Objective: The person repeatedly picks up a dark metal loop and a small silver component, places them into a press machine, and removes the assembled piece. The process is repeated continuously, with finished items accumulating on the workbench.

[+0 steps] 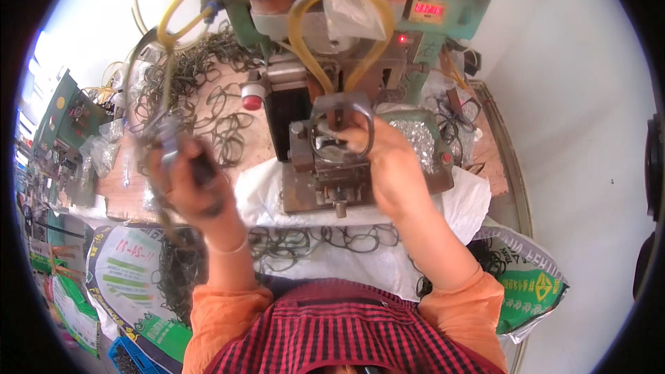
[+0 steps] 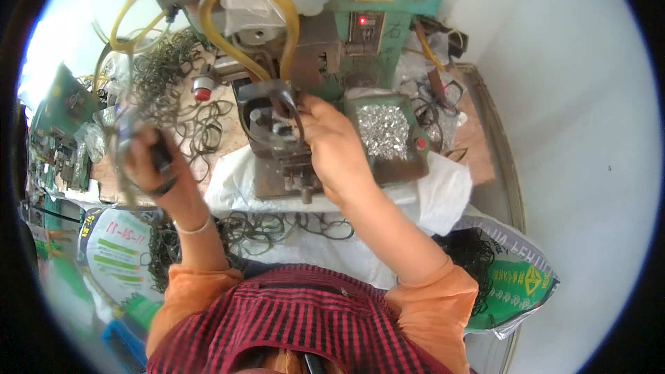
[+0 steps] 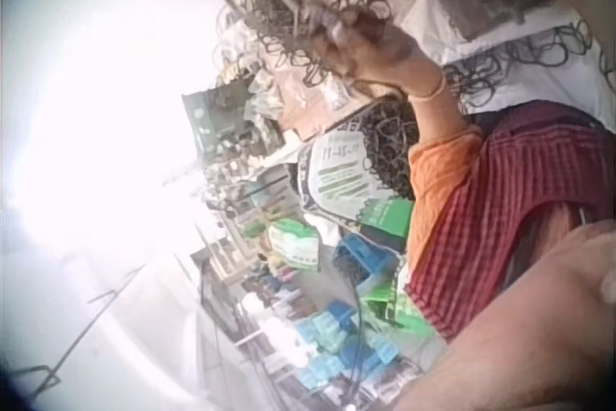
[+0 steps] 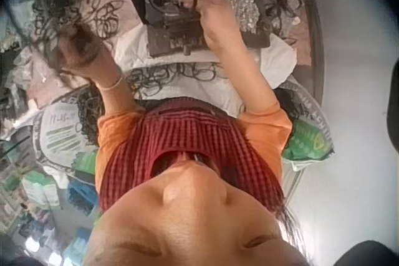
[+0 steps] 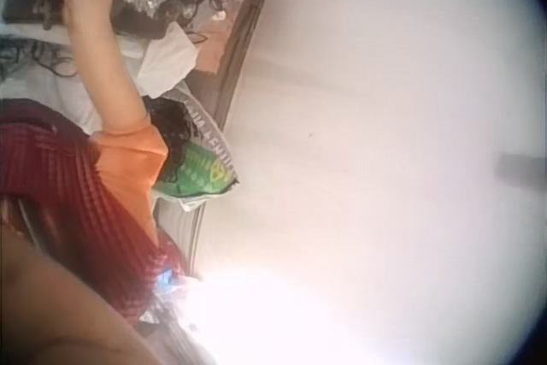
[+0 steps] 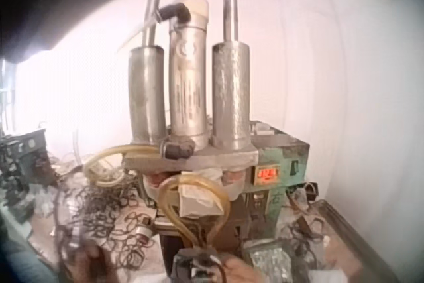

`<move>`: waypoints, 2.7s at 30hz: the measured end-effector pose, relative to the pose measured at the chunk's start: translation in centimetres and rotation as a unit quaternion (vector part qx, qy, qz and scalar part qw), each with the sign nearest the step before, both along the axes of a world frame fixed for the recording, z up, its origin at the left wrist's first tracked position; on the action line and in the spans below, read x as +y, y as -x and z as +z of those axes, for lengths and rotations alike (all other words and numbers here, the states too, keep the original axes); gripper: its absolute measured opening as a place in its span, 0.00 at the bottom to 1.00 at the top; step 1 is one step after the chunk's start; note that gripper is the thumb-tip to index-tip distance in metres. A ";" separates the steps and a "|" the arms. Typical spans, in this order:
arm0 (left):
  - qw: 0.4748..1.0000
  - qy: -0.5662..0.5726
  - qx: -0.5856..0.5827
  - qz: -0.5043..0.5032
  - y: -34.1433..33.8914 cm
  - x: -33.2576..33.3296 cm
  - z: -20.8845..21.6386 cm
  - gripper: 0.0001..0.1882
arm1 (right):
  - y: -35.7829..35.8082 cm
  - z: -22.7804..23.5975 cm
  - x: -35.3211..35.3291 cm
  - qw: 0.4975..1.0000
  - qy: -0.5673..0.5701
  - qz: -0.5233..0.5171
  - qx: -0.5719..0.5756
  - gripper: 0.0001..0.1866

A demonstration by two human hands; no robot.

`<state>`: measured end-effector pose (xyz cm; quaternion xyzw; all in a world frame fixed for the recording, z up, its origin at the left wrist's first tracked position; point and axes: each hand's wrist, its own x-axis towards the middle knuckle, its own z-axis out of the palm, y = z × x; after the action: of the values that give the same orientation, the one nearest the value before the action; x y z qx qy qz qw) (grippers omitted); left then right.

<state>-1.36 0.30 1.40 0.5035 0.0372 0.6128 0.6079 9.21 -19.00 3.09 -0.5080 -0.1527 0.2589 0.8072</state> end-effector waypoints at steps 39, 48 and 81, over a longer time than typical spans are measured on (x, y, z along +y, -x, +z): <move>0.639 0.268 0.649 -0.316 0.0 25.4 -7.8 0.12 | -4.5 -13.9 -9.8 0.533 0.572 -0.258 -0.568 0.15; 0.726 0.076 0.574 -0.371 -2.1 24.0 -3.6 0.08 | -5.6 -14.8 -10.5 0.570 0.542 -0.306 -0.536 0.08; 0.863 -0.396 0.220 0.226 3.3 0.3 -3.4 0.08 | -4.8 -13.8 -9.6 0.698 0.421 -0.362 -0.452 0.08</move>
<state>-4.68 0.65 -1.99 0.8011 0.0369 0.5700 0.1787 14.03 -28.55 -10.71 -0.8671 -0.1787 -0.2765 0.3739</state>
